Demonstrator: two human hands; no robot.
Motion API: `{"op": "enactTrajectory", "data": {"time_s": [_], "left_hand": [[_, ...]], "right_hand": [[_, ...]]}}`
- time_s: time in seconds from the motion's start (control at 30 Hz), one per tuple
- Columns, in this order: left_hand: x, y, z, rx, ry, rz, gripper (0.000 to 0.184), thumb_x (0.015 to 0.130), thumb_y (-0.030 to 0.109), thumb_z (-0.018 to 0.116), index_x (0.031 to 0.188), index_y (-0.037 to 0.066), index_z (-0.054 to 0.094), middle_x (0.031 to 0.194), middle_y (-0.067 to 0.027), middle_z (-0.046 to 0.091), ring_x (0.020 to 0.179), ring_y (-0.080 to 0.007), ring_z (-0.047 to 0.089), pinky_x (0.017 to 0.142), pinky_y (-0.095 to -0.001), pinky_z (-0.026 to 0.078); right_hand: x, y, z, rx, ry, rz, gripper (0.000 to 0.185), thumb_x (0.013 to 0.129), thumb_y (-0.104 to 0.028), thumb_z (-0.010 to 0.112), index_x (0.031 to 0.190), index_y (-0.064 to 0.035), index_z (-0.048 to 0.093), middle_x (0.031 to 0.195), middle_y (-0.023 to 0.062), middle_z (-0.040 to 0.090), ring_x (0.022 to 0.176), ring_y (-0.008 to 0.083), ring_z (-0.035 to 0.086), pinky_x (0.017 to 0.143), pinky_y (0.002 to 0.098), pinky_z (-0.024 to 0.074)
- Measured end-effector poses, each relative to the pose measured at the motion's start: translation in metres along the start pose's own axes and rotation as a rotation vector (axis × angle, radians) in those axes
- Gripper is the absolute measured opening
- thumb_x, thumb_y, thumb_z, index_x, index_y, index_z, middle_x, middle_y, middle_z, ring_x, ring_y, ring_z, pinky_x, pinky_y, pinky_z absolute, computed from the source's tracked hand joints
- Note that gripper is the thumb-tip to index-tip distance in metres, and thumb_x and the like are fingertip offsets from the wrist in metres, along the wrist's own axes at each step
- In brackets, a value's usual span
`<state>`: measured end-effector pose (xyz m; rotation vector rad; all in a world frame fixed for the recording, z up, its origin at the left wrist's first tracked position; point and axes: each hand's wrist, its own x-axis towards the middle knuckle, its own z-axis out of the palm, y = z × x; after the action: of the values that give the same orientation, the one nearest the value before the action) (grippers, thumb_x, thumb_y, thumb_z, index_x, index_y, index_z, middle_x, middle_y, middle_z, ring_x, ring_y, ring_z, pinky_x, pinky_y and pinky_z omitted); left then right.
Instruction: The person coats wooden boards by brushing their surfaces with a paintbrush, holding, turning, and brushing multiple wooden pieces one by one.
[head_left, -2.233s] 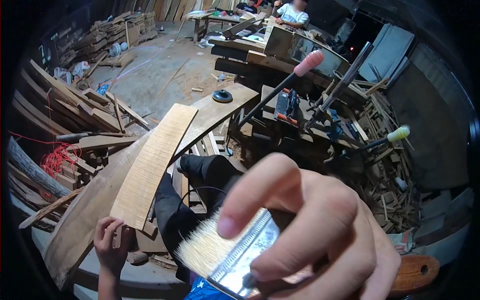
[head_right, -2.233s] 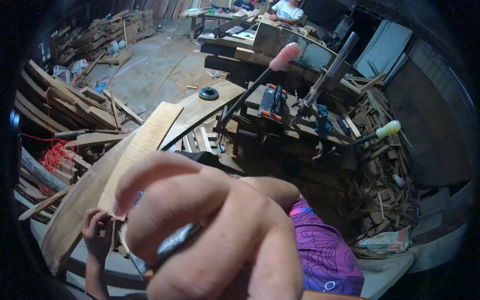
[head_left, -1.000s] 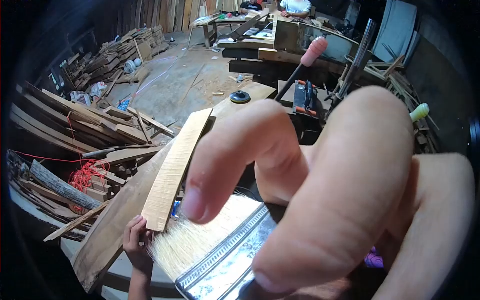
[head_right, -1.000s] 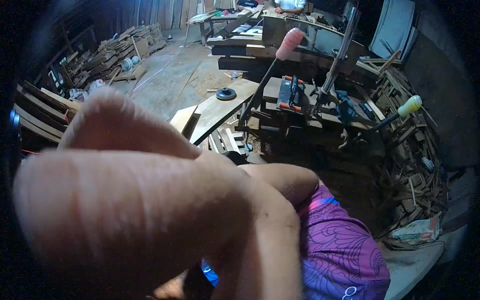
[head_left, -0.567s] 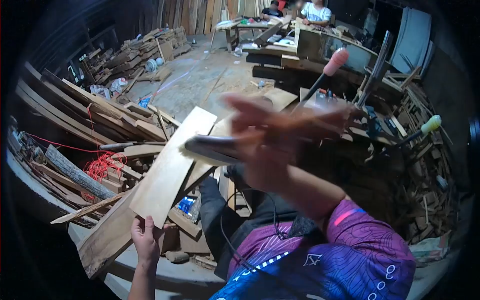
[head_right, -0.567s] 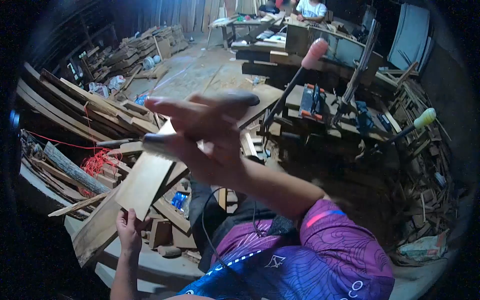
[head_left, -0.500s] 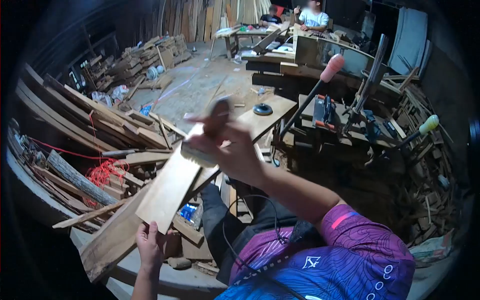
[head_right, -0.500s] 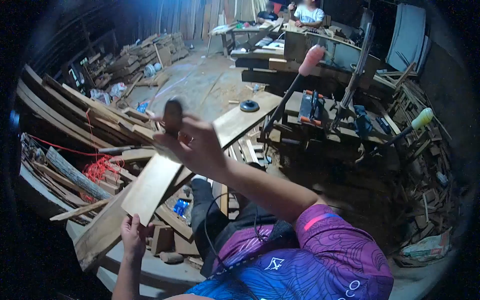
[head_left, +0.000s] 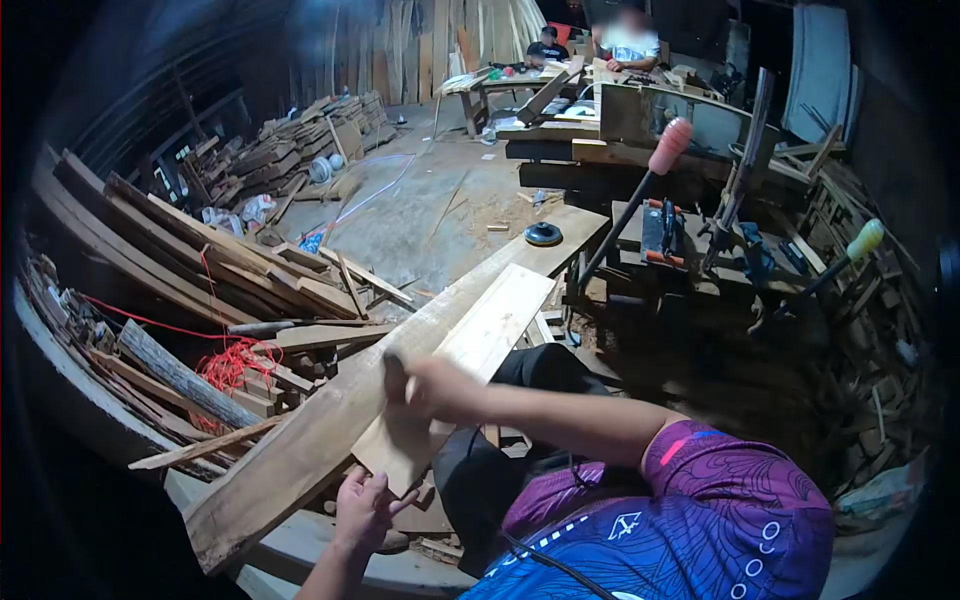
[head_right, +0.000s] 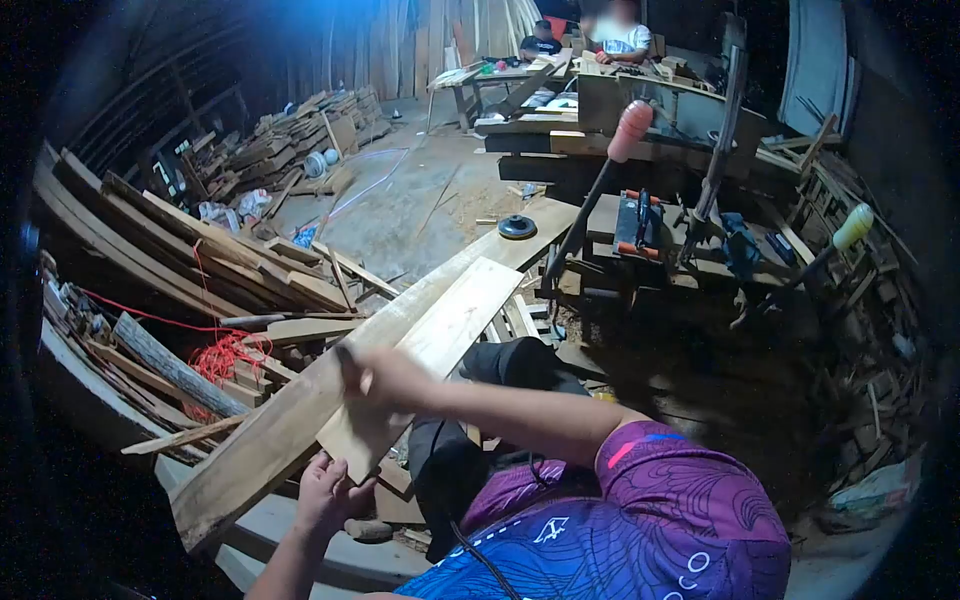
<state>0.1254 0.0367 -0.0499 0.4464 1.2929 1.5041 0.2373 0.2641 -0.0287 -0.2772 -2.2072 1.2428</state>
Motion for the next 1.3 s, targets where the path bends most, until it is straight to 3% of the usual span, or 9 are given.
{"op": "enactTrajectory", "data": {"time_s": [0.27, 0.33, 0.43, 0.63, 0.67, 0.77, 0.87, 1.1, 1.3], "left_hand": [[0.004, 0.004, -0.004, 0.01, 0.05, 0.029, 0.032, 0.1, 0.015, 0.049, 0.128, 0.0, 0.047, 0.111, -0.0106, 0.064, 0.093, -0.0186, 0.067, 0.083, -0.0386, 0.062], [0.005, 0.006, -0.006, -0.017, 0.058, 0.075, 0.031, 0.101, 0.014, 0.047, 0.129, -0.001, 0.046, 0.117, -0.0127, 0.062, 0.097, -0.02, 0.068, 0.081, -0.0382, 0.063], [0.005, 0.001, -0.018, -0.072, 0.054, 0.08, 0.029, 0.101, 0.013, 0.046, 0.127, -0.001, 0.048, 0.116, -0.0127, 0.062, 0.098, -0.0217, 0.067, 0.084, -0.0397, 0.061], [-0.008, 0.022, -0.026, -0.077, 0.133, -0.029, 0.021, 0.098, 0.01, 0.053, 0.114, -0.003, 0.051, 0.101, -0.0109, 0.063, 0.092, -0.0264, 0.071, 0.077, -0.0281, 0.062], [-0.007, 0.024, -0.028, -0.082, 0.124, -0.04, 0.021, 0.099, 0.011, 0.053, 0.114, -0.004, 0.051, 0.099, -0.0115, 0.064, 0.089, -0.0271, 0.071, 0.073, -0.0263, 0.062], [-0.005, 0.028, -0.024, -0.092, 0.141, -0.052, 0.021, 0.099, 0.011, 0.054, 0.111, -0.005, 0.052, 0.091, -0.0127, 0.065, 0.08, -0.0246, 0.072, 0.063, -0.0231, 0.061], [-0.001, 0.021, -0.043, -0.03, 0.066, -0.039, 0.025, 0.098, 0.012, 0.055, 0.109, -0.011, 0.05, 0.076, -0.0061, 0.056, 0.071, -0.017, 0.067, 0.084, -0.0351, 0.062], [-0.004, 0.018, -0.032, -0.048, 0.089, -0.033, 0.032, 0.099, 0.014, 0.05, 0.125, -0.004, 0.052, 0.113, -0.0166, 0.066, 0.093, -0.0264, 0.071, 0.073, -0.0274, 0.061], [-0.004, 0.022, -0.026, -0.129, 0.097, -0.043, 0.03, 0.099, 0.011, 0.046, 0.124, -0.006, 0.045, 0.113, -0.0231, 0.062, 0.096, -0.0338, 0.07, 0.074, -0.0345, 0.062]], "right_hand": [[0.045, 0.07, -0.111, -0.735, 0.19, 0.346, 0.027, 0.091, -0.011, 0.054, 0.114, -0.0077, 0.067, 0.085, 0.0193, 0.071, 0.074, 0.0328, 0.071, 0.068, 0.0439, 0.0581], [0.036, 0.037, -0.079, -0.689, -0.078, 0.166, 0.087, 0.049, -0.028, 0.095, 0.125, -0.0081, 0.059, 0.097, 0.0152, 0.072, 0.089, 0.0332, 0.07, 0.078, 0.0438, 0.0557], [0.011, 0.006, 0.032, 0.137, -0.167, -0.043, 0.031, 0.076, -0.013, 0.073, 0.103, -0.0048, 0.063, 0.091, 0.0165, 0.069, 0.087, 0.0343, 0.068, 0.077, 0.0418, 0.0537], [0.034, 0.003, 0.008, -0.097, -0.209, -0.053, 0.043, 0.069, -0.02, 0.081, 0.106, -0.0058, 0.065, 0.093, 0.0133, 0.07, 0.089, 0.0289, 0.07, 0.078, 0.0382, 0.0537], [0.044, 0.004, -0.014, -0.351, -0.178, 0.102, 0.08, 0.065, -0.01, 0.08, 0.139, -0.0098, 0.048, 0.101, 0.0173, 0.068, 0.095, 0.0361, 0.067, 0.081, 0.0433, 0.0531], [0.069, 0.073, -0.07, -0.656, 0.155, 0.318, 0.025, 0.089, -0.02, 0.06, 0.11, -0.006, 0.061, 0.083, 0.0204, 0.069, 0.079, 0.0388, 0.068, 0.073, 0.0484, 0.0543], [0.061, 0.072, -0.075, -0.54, 0.253, 0.157, 0.024, 0.087, -0.023, 0.066, 0.104, -0.006, 0.064, 0.09, 0.0195, 0.071, 0.083, 0.0397, 0.069, 0.074, 0.0466, 0.0548], [0.014, 0.008, 0.02, 0.061, -0.215, -0.221, 0.029, 0.086, -0.011, 0.072, 0.111, -0.0016, 0.061, 0.098, 0.0145, 0.073, 0.089, 0.0225, 0.071, 0.08, 0.0345, 0.0545], [0.049, 0.104, -0.044, -0.173, 0.106, -0.03, 0.017, 0.091, -0.012, 0.059, 0.105, -0.0033, 0.064, 0.081, 0.0116, 0.071, 0.075, 0.0186, 0.071, 0.071, 0.0317, 0.0558]]}}
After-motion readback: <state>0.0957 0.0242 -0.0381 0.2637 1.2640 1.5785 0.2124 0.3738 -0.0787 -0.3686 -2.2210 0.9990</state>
